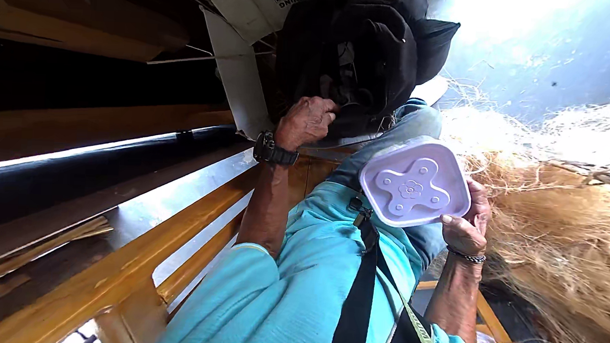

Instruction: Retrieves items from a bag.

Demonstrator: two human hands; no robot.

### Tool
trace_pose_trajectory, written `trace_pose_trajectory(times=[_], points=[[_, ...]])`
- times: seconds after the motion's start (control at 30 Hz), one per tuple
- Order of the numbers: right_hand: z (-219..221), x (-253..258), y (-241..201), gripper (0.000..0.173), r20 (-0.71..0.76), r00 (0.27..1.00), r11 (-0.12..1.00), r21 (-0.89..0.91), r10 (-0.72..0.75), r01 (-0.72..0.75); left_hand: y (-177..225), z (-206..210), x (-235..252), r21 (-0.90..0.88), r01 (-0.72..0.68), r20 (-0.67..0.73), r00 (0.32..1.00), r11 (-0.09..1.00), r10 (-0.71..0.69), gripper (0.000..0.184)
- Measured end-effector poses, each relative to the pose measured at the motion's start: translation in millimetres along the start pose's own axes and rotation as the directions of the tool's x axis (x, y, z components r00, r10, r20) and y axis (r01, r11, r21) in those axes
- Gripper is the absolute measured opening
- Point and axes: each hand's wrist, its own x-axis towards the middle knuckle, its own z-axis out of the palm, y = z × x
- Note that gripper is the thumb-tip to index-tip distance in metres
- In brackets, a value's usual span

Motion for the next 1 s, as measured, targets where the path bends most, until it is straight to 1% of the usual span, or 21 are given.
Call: trace_pose_trajectory(times=[0.07,0.17,0.27,0.4,0.53,0.77,0.83,0.93,0.97,1.0], points=[[2,1,-2,0.075,-0.002,1.0,1.0,-0.015,0.018,-0.018,6,2,-7,0.007,-0.028,0.094,0.995,1.0,0.027,0.028],[6,4,-6,0.075,-0.001,1.0,0.999,-0.044,0.028,-0.028,12,9,-19,0.083,-0.067,0.137,0.989,0.994,0.055,0.025],[8,9,-11,0.074,0.018,0.999,0.994,-0.101,0.035,-0.033,13,9,-37,0.172,-0.098,0.103,0.991,0.98,0.081,0.022],[8,15,-13,0.074,0.04,0.998,0.993,-0.118,0.038,-0.033,16,-8,-61,0.279,-0.029,0.04,0.999,0.96,0.019,0.024],[7,18,-14,0.075,0.048,0.998,0.989,-0.143,0.045,-0.037,21,-15,-68,0.336,0.011,0.02,1.0,0.942,-0.019,0.024],[8,19,-14,0.076,0.052,0.998,0.991,-0.126,0.046,-0.039,29,-8,-52,0.344,0.015,0.02,1.0,0.939,-0.023,0.025],[6,19,-14,0.076,0.068,0.997,0.991,-0.129,0.045,-0.036,36,-9,-44,0.319,0.015,-0.011,1.0,0.947,-0.012,0.025],[7,19,-14,0.076,0.074,0.997,0.992,-0.12,0.037,-0.028,40,-9,-18,0.19,-0.006,-0.122,0.992,0.982,0.03,0.027],[7,18,-14,0.076,0.077,0.996,0.993,-0.114,0.037,-0.028,38,-6,-2,0.125,-0.013,-0.177,0.984,0.992,0.035,0.028],[6,18,-14,0.076,0.081,0.996,0.993,-0.112,0.036,-0.027,33,-2,15,0.04,-0.001,-0.228,0.974,0.999,0.01,0.031]])
